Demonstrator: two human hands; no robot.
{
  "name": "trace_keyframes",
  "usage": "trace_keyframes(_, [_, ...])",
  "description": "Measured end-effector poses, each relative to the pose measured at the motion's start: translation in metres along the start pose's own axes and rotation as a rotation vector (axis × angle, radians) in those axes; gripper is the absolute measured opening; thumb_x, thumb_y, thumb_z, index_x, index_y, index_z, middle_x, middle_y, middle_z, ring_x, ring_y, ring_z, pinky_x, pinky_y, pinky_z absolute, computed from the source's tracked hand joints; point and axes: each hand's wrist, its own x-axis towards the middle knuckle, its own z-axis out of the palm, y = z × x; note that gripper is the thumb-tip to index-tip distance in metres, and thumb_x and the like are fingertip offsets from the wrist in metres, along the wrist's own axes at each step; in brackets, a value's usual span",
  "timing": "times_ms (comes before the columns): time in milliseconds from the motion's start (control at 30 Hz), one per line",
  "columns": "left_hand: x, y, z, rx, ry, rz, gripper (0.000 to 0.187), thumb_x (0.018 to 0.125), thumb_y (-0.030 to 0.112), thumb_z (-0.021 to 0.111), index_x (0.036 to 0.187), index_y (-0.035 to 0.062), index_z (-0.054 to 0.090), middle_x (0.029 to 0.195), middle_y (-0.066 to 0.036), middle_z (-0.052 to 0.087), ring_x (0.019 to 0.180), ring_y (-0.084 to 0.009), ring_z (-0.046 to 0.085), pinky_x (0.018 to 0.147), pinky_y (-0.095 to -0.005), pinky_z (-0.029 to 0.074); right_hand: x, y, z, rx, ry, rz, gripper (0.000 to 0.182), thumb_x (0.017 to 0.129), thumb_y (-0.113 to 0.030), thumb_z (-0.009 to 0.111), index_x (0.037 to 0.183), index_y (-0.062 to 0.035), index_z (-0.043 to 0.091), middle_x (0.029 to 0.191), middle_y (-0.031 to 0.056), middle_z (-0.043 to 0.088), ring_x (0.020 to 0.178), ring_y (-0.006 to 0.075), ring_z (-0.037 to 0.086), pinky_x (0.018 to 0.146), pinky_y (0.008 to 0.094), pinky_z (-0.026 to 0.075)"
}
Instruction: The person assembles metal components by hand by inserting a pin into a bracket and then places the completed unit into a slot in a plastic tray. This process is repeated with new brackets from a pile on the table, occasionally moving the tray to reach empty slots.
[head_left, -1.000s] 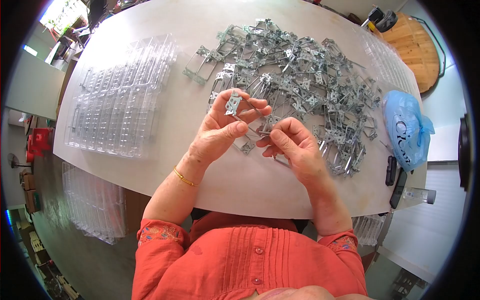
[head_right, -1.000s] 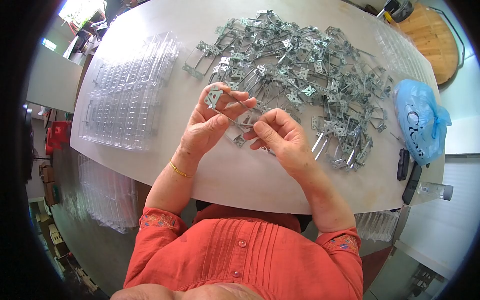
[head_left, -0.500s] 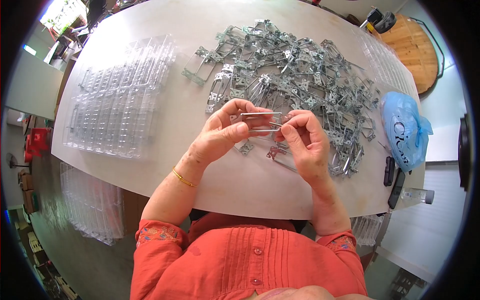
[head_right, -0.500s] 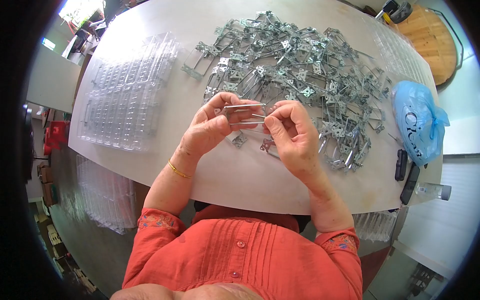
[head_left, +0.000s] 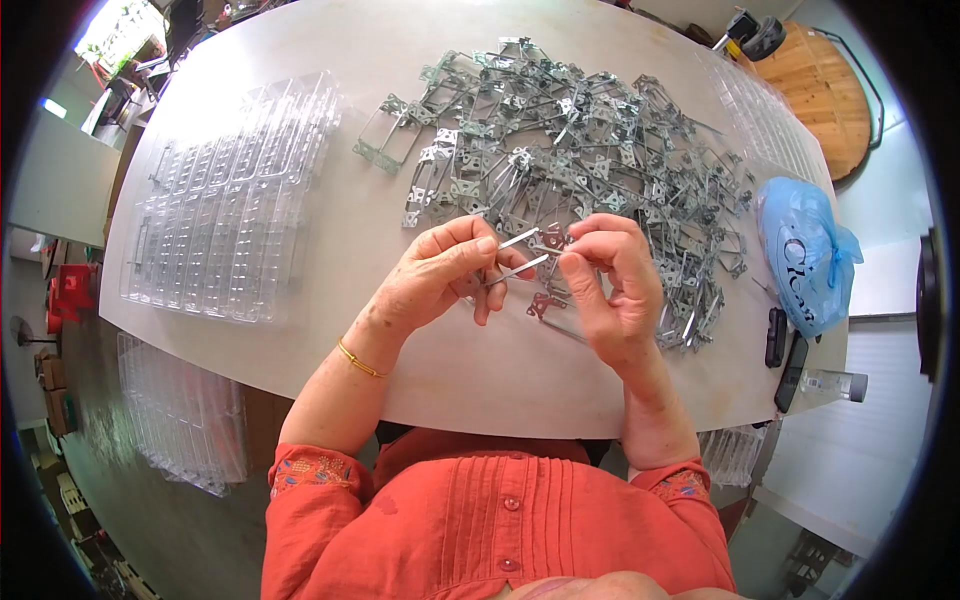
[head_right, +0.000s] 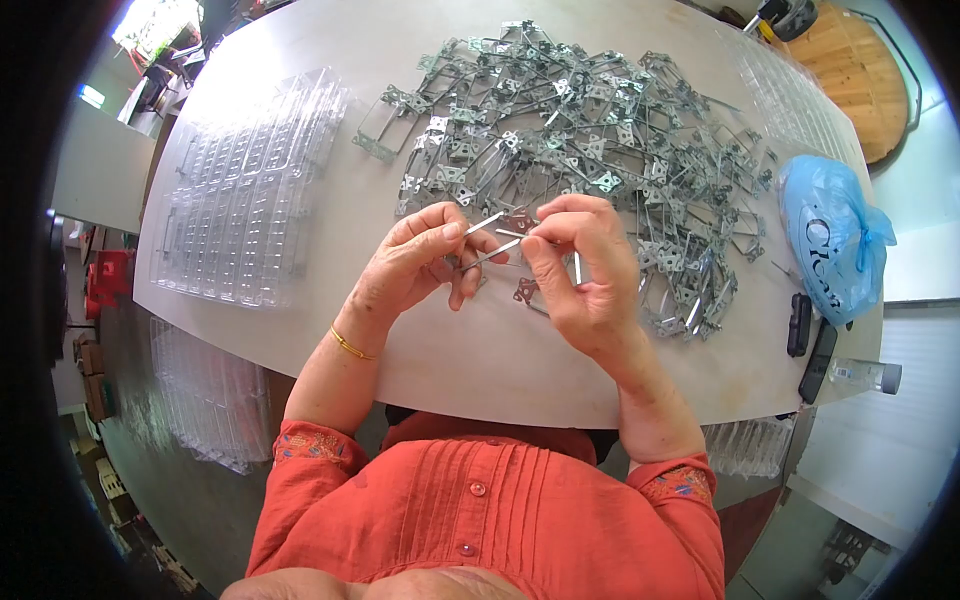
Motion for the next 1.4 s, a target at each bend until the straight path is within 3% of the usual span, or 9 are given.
trace_keyframes(200, [0.001,-0.003,-0.001,-0.001,0.007,0.021,0.022,0.106,0.025,0.055,0.096,0.0061,0.053,0.11,-0.028,0.068,0.073,-0.0197,0.07,0.052,-0.0282,0.057,0.001,0.0,0.0,-0.094,0.157,-0.091,0.013,0.09,0.004,0.072,0.098,-0.0017,0.064,0.101,0.01,0.064,0.075,0.0114,0.059,0.064,0.0236,0.05])
trace_keyframes(600, [0.001,-0.005,0.0,0.097,-0.024,0.061,0.018,0.103,0.018,0.062,0.092,0.0039,0.06,0.116,-0.021,0.069,0.077,-0.0164,0.068,0.055,-0.0271,0.052,0.0,0.001,0.002,-0.385,0.146,-0.246,0.017,0.086,0.003,0.075,0.096,-0.0035,0.063,0.097,0.01,0.064,0.074,0.0175,0.064,0.058,0.0275,0.053])
trace_keyframes(733, [0.002,-0.006,-0.003,0.211,-0.045,0.081,0.02,0.101,0.019,0.066,0.09,0.0023,0.063,0.115,-0.019,0.069,0.075,-0.0132,0.064,0.058,-0.0266,0.051,0.0,-0.001,0.004,-0.315,0.129,-0.206,0.016,0.087,0.003,0.074,0.095,-0.0034,0.062,0.098,0.01,0.063,0.072,0.0167,0.064,0.056,0.0267,0.052])
trace_keyframes(833, [0.001,-0.005,-0.002,0.214,-0.03,0.077,0.021,0.099,0.02,0.069,0.09,0.0017,0.065,0.113,-0.018,0.069,0.075,-0.0123,0.063,0.06,-0.027,0.051,-0.002,-0.005,0.003,-0.219,0.106,-0.078,0.012,0.091,0.001,0.072,0.094,-0.004,0.061,0.092,0.0093,0.065,0.069,0.0137,0.064,0.056,0.0261,0.052])
trace_keyframes(1000, [0.0,-0.004,0.001,0.31,-0.001,0.096,0.022,0.096,0.021,0.074,0.088,0.0018,0.066,0.109,-0.015,0.069,0.072,-0.0107,0.06,0.063,-0.0261,0.05,-0.008,-0.014,0.009,0.082,0.048,0.352,0.014,0.103,-0.011,0.062,0.112,-0.0019,0.057,0.079,0.0056,0.067,0.062,0.0077,0.062,0.056,0.0232,0.051])
trace_keyframes(1100, [-0.001,0.0,0.009,0.341,0.001,0.067,0.023,0.095,0.021,0.075,0.085,0.0023,0.066,0.111,-0.013,0.067,0.071,-0.0097,0.059,0.064,-0.0254,0.048,-0.006,-0.018,0.007,0.199,-0.032,0.447,0.022,0.106,-0.018,0.057,0.121,-0.0011,0.055,0.078,0.0045,0.067,0.06,0.0073,0.062,0.055,0.0226,0.049])
trace_keyframes(1333, [0.0,-0.003,0.004,0.414,0.003,0.091,0.021,0.093,0.017,0.076,0.082,0.0035,0.065,0.118,-0.012,0.066,0.073,-0.0072,0.057,0.064,-0.0238,0.047,-0.004,-0.01,-0.001,0.39,-0.157,0.585,0.026,0.108,-0.024,0.055,0.121,-0.0021,0.059,0.069,0.002,0.065,0.058,0.0064,0.06,0.052,0.0222,0.047])
trace_keyframes(1400, [0.0,-0.002,0.003,0.459,-0.018,0.099,0.021,0.093,0.017,0.076,0.082,0.0039,0.065,0.119,-0.012,0.066,0.074,-0.0068,0.056,0.064,-0.0231,0.046,-0.002,-0.012,-0.004,0.394,-0.162,0.58,0.021,0.106,-0.021,0.059,0.117,-0.0035,0.063,0.064,-0.0011,0.061,0.056,0.0041,0.057,0.05,0.0218,0.043])
